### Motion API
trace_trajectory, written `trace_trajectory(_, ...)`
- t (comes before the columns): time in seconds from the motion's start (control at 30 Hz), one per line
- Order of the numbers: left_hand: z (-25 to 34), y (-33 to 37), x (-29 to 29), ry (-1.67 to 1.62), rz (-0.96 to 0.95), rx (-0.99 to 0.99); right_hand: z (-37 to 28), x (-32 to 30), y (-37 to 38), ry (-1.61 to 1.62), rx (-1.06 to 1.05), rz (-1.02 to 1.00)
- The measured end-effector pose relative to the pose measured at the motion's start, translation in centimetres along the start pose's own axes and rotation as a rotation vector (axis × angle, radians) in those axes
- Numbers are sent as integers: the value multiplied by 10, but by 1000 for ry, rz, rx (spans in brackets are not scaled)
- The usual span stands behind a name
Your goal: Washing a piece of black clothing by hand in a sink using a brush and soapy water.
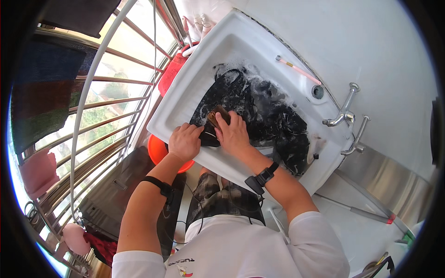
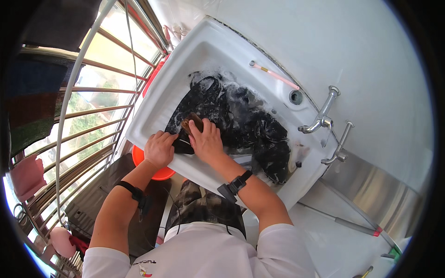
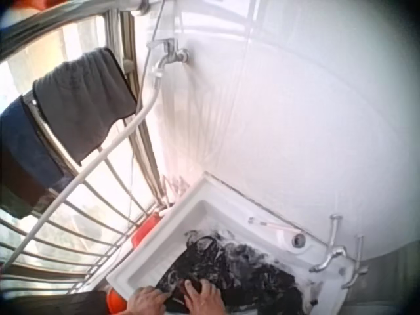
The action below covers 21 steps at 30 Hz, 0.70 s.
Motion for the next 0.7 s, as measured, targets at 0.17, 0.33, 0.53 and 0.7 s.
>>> trace_trajectory(0.17,-2,-2,3,63,-45,-73,40,-38,71,-43,266,131)
trace_trajectory(0.33,-6,-5,2,-2,-12,-194,-29,-13,-4,224,-92,43)
trace_trajectory(0.53,0,7,1,-2,10,-178,48,-48,73,-124,338,81)
trace_trajectory(0.7,-7,0,7,20,-21,-258,77,-85,17,-124,353,103)
Point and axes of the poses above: each hand's wrist, its own y-axis towards the middle knuckle, its own x-axis out of the palm, z = x × y, the point moved 3 cm from there along y, towards the middle knuckle, and after that the axes turned 6 degrees about -z, right-handed, at the moved point
